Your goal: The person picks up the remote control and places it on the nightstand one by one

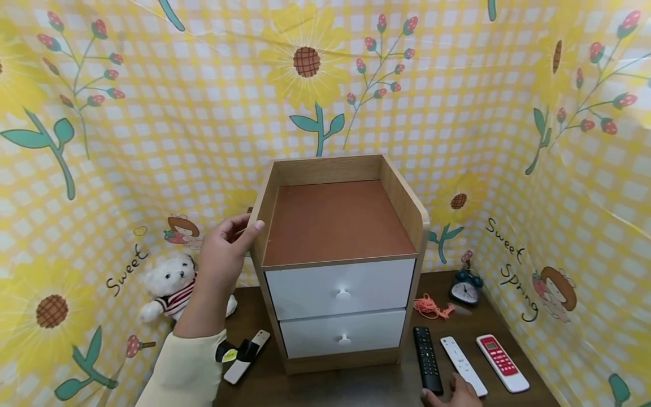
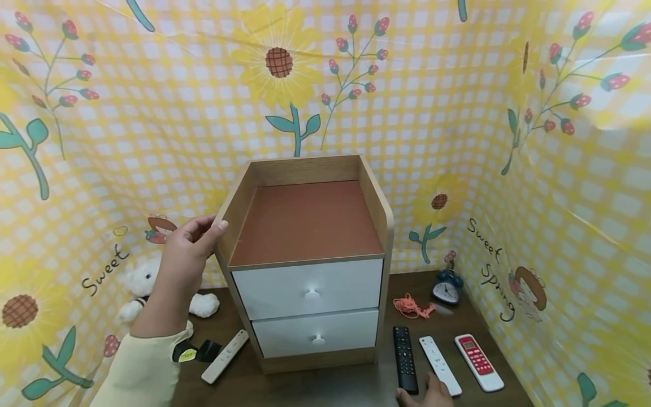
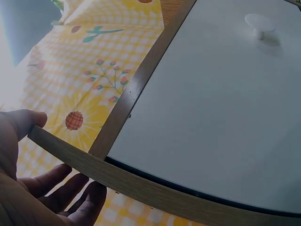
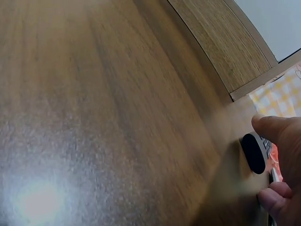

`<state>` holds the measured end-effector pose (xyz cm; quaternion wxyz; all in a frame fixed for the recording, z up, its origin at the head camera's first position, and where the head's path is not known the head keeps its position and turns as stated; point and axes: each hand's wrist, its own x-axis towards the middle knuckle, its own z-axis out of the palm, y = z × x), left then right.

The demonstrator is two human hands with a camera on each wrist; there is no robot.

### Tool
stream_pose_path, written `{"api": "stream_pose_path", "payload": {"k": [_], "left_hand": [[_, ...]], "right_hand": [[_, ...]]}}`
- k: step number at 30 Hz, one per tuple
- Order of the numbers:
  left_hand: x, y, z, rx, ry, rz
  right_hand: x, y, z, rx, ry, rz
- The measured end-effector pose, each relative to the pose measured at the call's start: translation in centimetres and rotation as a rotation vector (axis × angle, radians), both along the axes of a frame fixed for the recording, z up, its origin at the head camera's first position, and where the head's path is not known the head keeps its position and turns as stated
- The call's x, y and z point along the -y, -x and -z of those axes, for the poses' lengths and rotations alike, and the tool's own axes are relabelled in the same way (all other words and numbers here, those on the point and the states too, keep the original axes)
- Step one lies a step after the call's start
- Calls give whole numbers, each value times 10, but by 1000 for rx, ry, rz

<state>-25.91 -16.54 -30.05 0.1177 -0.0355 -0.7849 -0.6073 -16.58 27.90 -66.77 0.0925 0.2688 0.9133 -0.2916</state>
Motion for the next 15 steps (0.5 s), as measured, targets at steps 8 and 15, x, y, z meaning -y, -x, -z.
{"api": "stream_pose_path", "payload": {"k": [8, 15], "left_hand": [[-5, -3, -4, 19, -16, 53], [-10, -5, -3, 3, 3, 59]], "right_hand": [[4, 4, 9, -18, 15, -7], [9, 1, 15, -115, -41, -1]]}}
